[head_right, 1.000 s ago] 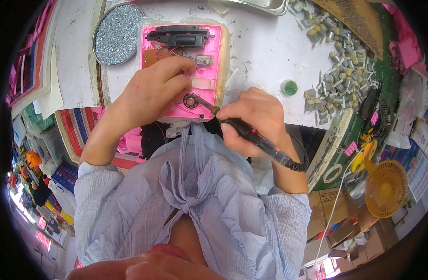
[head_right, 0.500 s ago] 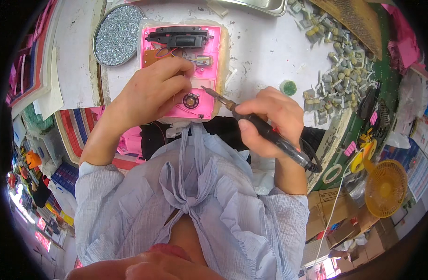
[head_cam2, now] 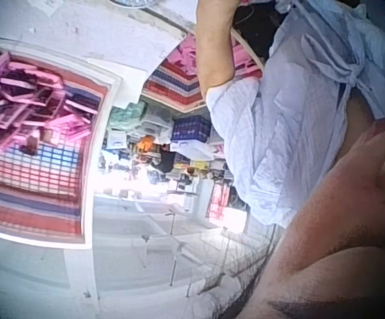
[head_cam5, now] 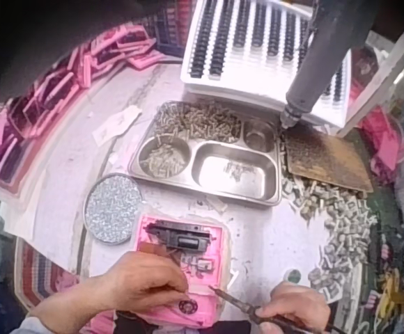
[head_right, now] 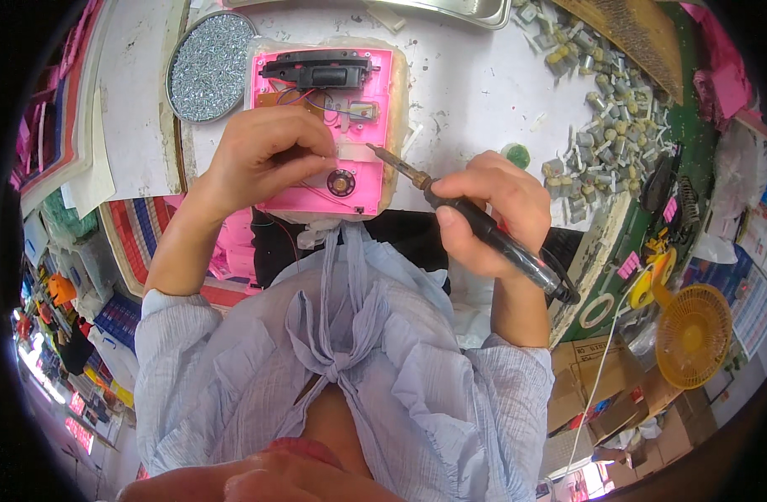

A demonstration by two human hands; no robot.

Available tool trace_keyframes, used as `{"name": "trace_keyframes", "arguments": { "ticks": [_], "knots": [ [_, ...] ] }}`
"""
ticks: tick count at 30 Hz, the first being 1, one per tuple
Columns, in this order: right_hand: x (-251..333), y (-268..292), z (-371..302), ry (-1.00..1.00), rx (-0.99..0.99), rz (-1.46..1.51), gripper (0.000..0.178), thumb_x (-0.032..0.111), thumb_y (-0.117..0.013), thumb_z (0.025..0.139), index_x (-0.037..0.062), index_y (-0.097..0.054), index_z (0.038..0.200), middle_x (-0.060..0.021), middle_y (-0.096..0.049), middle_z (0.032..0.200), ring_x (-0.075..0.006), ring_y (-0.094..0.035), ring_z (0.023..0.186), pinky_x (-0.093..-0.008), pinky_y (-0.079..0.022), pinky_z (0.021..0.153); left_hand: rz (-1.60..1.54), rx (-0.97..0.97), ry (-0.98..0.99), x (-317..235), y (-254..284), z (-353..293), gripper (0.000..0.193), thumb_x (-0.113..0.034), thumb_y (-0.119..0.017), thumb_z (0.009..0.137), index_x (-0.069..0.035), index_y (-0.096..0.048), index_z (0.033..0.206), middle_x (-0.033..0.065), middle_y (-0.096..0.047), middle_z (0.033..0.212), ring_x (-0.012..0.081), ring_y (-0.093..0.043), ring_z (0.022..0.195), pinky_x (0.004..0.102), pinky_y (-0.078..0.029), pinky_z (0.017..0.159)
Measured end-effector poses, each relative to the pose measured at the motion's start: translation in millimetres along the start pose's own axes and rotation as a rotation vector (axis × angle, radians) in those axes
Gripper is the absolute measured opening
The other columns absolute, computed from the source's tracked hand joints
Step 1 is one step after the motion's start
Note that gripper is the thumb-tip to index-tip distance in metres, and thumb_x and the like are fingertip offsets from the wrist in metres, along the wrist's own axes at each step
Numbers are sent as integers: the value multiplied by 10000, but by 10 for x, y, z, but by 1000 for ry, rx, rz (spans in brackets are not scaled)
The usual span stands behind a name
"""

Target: Assembling a pink toy electronic device by soldering internal wires and using an electric screwdriver to secure the outer casing.

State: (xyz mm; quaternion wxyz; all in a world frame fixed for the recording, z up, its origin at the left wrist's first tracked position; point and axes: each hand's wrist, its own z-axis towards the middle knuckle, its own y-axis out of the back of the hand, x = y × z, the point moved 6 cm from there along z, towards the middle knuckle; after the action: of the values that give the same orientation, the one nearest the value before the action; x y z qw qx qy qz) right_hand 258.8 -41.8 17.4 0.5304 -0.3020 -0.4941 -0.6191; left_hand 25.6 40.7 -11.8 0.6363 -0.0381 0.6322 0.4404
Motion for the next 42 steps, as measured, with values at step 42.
{"name": "trace_keyframes", "arguments": {
  "ticks": [42],
  "knots": [
    [33, -234, 13, 33, 184, -23, 220, 61, -745, 724, 32, -697, 937, -63, -610, 675, -225, -529, 539, -347, -408, 519, 264, 69, -124, -173, -173, 33, 257, 0, -779, 723, -37, -609, 912, 110, -647, 1022, 326, -667, 894, 397, -560, 723]
  ]
}}
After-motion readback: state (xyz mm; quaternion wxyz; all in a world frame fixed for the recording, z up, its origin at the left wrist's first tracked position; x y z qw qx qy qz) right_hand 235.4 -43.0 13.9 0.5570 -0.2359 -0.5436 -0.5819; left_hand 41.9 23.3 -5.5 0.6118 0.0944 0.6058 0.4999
